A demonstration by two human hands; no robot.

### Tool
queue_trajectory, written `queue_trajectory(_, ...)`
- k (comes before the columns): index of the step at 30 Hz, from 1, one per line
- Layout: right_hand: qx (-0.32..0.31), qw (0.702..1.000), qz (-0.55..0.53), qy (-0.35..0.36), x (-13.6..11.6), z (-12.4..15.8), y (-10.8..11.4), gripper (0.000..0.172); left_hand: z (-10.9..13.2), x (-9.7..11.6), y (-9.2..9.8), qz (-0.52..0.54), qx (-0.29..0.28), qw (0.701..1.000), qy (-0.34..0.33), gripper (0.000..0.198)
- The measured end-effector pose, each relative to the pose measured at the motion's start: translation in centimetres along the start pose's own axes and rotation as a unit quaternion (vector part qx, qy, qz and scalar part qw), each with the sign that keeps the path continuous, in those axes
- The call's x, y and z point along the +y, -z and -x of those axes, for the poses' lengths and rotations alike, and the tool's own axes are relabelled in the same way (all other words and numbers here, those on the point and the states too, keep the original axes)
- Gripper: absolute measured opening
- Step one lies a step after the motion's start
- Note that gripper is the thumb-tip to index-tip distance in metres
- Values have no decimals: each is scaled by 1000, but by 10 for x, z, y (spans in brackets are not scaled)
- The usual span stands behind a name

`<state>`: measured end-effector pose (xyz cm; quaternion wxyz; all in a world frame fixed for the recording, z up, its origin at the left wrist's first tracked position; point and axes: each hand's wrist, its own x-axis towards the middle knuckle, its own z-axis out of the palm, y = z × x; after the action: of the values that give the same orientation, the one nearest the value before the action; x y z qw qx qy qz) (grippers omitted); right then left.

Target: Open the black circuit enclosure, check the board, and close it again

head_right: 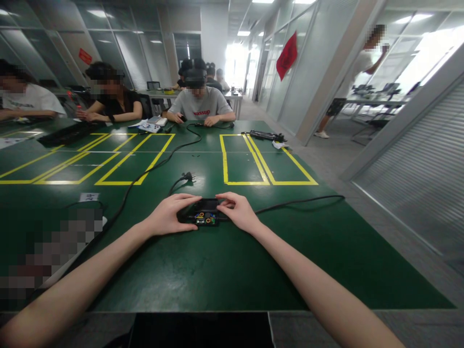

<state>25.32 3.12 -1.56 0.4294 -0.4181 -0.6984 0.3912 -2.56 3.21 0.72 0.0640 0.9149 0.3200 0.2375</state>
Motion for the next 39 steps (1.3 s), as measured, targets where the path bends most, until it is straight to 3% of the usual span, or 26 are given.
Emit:
queue_trajectory(4, -1, 1000, -21, -13, -2, -1, 0, 28, 1, -3, 1, 12, 2, 1000, -1, 96)
queue_trajectory(14, -4, 997, -60, -46, -7, 1, 0, 28, 3, -6, 4, 40, 22, 999, -16, 82)
queue_trajectory(19, -4, 997, -66, -31, -10, 2, -1, 25, 2, -3, 5, 38, 11, 999, 11, 80)
queue_trajectory(39, -25, 999, -3, 20, -23, 7, 1, 21, 2, 6, 6, 70, 22, 997, 20, 54)
